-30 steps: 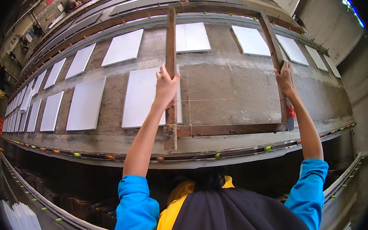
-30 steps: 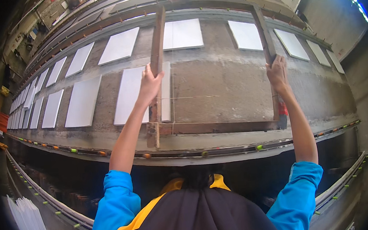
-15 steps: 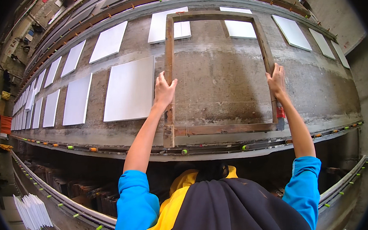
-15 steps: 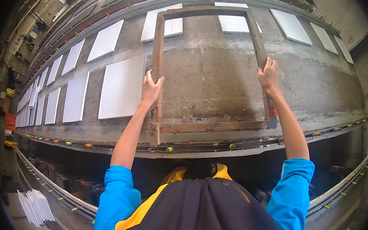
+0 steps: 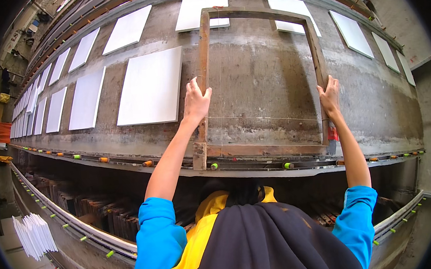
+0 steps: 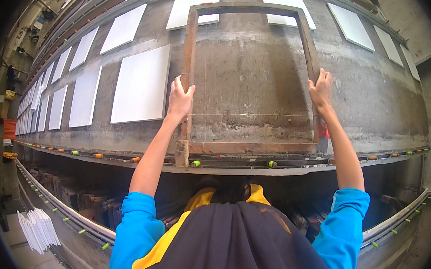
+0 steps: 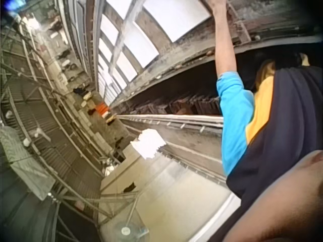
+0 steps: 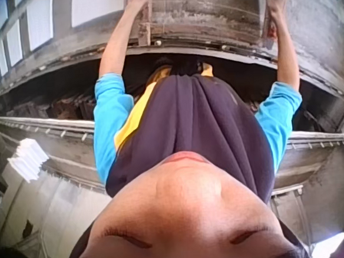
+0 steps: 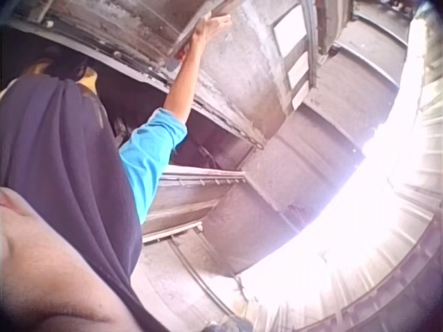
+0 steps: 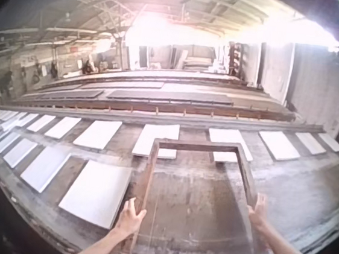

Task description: The person repeatedly picks up white rectangular panels from a conveyor belt, places them into a wooden frame, and presses them down with both hands. The person then removes the frame and repeats the process with additional panels along the conveyor line.

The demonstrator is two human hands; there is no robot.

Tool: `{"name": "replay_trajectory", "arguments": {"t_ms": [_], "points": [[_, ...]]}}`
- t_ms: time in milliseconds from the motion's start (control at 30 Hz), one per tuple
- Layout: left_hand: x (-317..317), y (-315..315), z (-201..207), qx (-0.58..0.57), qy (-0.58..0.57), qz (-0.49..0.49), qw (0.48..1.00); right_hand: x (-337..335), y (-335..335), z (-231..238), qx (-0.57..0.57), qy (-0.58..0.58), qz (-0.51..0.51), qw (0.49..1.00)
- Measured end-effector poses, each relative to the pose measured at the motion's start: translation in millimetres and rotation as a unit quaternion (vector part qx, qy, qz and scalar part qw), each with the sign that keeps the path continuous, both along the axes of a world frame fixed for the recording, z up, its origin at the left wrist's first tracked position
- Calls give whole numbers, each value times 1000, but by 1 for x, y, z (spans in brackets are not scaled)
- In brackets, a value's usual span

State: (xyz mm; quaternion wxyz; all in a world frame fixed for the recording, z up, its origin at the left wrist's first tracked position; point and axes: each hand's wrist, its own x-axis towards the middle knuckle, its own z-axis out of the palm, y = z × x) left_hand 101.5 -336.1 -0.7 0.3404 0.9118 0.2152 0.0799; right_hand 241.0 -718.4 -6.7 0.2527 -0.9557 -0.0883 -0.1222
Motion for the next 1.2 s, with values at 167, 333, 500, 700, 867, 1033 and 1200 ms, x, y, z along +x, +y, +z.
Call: {"name": "replay_trajectory", "arguments": {"t_ms": [167, 333, 500, 700, 867, 1033, 1200], "points": [[-6, -8, -2, 41, 11, -2, 999, -7, -4, 1, -36, -12, 1, 999], [-4, -11, -4, 35, 27, 2, 999, -1, -8, -15, -48, -32, -1, 998], [-5, -10, -9, 39, 36, 7, 999, -1, -9, -17, -45, -26, -1, 999], [-5, -11, -11, -2, 23, 13, 1000, -3, -8, -12, -36, 0, 15, 999], [-2, -17, -16, -14, 11, 11, 1000, -3, -14, -8, -54, 13, 10, 998], [-6, -22, -8, -18, 27, 16, 999, -9, -13, -8, -64, 8, -2, 998], [0, -18, -18, -58, -22, 34, 997, -8, -12, -7, -79, -5, -12, 997]]}}
